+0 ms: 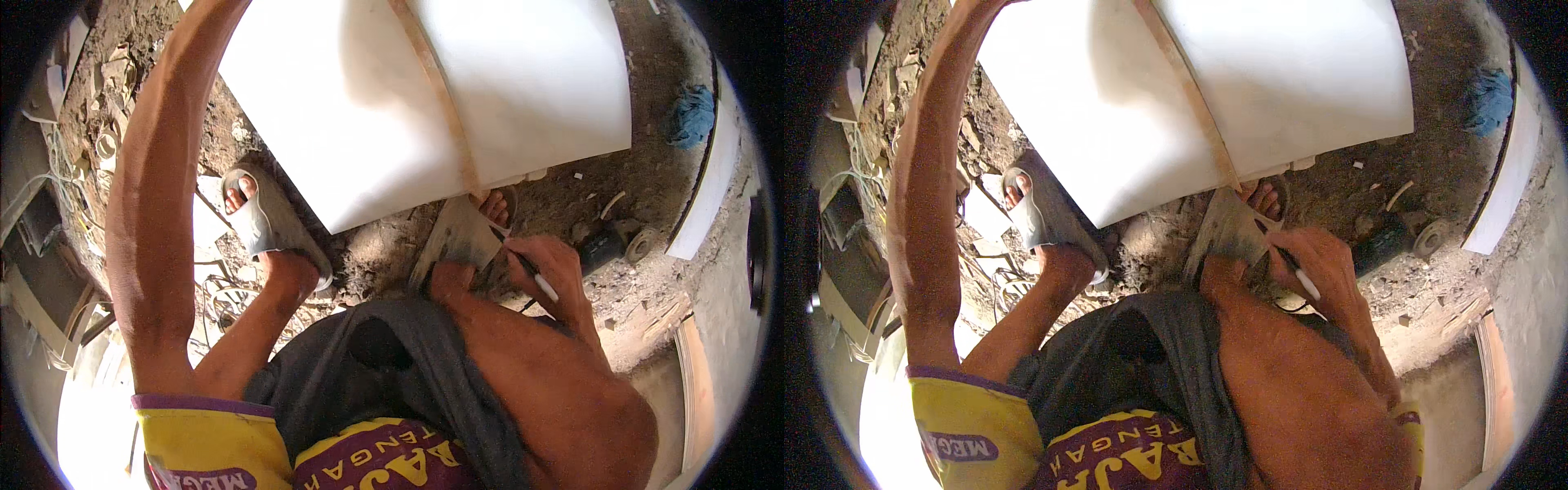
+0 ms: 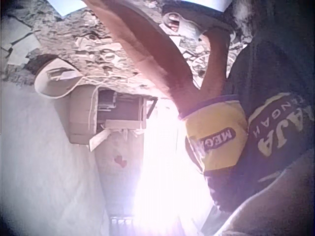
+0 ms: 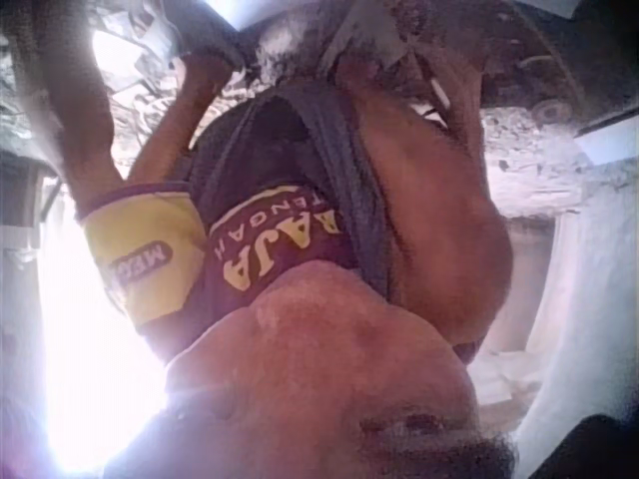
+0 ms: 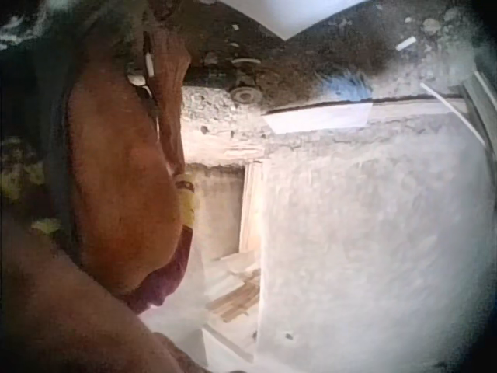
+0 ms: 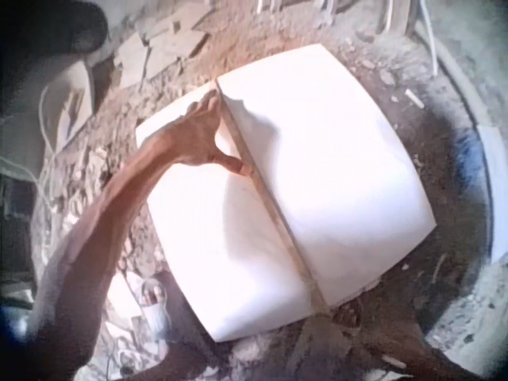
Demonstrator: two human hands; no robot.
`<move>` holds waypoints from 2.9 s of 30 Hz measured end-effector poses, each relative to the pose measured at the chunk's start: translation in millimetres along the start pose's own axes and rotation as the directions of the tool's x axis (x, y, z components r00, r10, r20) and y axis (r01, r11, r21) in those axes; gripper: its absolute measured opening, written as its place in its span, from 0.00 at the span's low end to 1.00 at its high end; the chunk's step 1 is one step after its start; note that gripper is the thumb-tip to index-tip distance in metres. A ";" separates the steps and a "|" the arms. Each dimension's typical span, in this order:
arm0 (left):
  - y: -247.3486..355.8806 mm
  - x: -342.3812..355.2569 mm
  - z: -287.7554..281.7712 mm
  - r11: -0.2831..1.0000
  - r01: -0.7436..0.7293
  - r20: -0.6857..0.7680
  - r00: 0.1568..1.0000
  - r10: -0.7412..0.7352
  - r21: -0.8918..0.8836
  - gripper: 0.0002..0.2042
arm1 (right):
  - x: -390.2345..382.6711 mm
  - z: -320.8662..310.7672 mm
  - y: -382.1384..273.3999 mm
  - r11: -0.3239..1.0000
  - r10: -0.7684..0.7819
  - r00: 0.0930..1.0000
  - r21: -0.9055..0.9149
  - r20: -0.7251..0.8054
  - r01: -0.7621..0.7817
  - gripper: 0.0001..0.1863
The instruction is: The person measures a tile with a tape measure, marks it with a pen using a wooden guide, and then cuts along the marked line with an angle grinder before wiping the piece with a cloth.
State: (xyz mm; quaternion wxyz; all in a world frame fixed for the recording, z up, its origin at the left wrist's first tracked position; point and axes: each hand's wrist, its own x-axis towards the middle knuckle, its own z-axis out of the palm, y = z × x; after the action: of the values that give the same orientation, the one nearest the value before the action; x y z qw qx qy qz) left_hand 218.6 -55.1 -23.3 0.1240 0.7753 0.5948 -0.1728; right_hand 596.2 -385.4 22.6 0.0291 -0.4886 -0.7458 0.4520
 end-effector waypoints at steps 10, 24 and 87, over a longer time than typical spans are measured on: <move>-22.4 62.4 68.5 0.962 -0.196 -0.870 0.488 -0.071 -0.188 0.22 | 1.1 2.1 -12.2 0.908 0.329 0.875 0.375 -0.355 -0.190 0.12; -227.3 -63.7 -74.1 0.593 0.007 -0.345 0.807 -0.478 -0.805 0.18 | 93.4 -76.8 -62.5 0.807 0.196 0.868 0.578 -0.457 0.122 0.09; 179.9 -108.3 -31.2 -0.499 -0.130 0.036 0.950 -0.310 -0.857 0.13 | 128.6 -101.2 -42.6 0.981 0.063 0.643 0.165 -0.763 0.100 0.11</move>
State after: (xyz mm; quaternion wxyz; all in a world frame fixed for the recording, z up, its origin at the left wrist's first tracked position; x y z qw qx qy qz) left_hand 370.8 -185.0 47.6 0.6353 0.2355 0.5244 0.5157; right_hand 548.4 -227.8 61.0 0.3930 -0.6207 -0.6214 0.2725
